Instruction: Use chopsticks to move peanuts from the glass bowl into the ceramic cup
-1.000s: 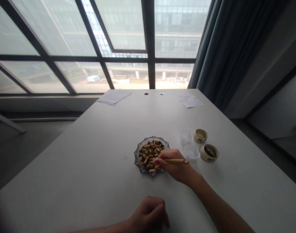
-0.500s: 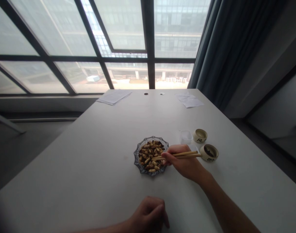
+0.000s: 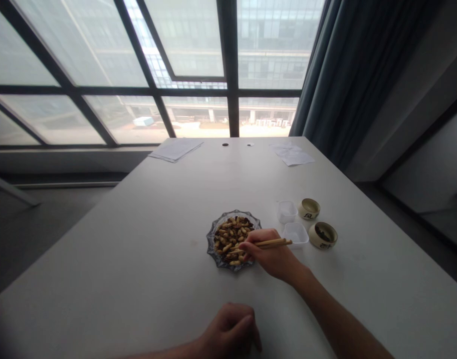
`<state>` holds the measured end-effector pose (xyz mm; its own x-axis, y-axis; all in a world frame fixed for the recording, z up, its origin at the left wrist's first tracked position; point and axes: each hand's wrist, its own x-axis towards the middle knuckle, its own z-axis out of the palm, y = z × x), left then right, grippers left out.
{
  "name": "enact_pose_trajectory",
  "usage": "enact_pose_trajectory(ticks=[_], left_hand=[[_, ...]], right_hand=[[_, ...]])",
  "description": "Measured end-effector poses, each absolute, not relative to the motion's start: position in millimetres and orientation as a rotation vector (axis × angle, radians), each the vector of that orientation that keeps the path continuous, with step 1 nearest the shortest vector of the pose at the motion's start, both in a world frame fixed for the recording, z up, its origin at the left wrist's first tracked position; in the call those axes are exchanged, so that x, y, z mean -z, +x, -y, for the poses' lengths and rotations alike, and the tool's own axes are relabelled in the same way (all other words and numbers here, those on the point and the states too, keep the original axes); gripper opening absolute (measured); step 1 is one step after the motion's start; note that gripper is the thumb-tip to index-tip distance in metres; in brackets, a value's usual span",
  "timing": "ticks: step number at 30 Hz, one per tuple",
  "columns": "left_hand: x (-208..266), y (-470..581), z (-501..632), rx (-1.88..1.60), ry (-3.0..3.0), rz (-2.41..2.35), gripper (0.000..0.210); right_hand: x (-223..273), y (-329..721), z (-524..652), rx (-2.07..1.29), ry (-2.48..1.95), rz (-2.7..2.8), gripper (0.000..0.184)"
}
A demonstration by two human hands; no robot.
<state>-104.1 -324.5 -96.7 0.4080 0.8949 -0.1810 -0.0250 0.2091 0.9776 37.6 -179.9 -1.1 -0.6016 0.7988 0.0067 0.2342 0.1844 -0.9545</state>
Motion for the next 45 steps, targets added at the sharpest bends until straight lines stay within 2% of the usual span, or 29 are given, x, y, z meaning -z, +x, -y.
enact_pose_trajectory(ticks=[13,18,29,38,45], left_hand=[[92,-103,323,-0.803,1.131,-0.923,0.093],[95,-103,324,-0.84,1.137,-0.892,0.091],[96,-106,324,-0.821,1.224,-0.917,0.095],[97,-107,324,-0.821,1.225,-0.929,0.096],[97,-107,323,-0.826,1.212,-0.908,0.095]], right_hand=[[0,41,178,-1.407,-1.029,1.905,0.037],[-23,54,176,-1.386,-1.045,1.881,0.037],[-82,133,163,-0.981,-1.27,1.579,0.04],[-33,65,168,-1.273,-1.162,1.775,0.041],[-28,59,172,-1.215,-1.19,1.944,0.038]])
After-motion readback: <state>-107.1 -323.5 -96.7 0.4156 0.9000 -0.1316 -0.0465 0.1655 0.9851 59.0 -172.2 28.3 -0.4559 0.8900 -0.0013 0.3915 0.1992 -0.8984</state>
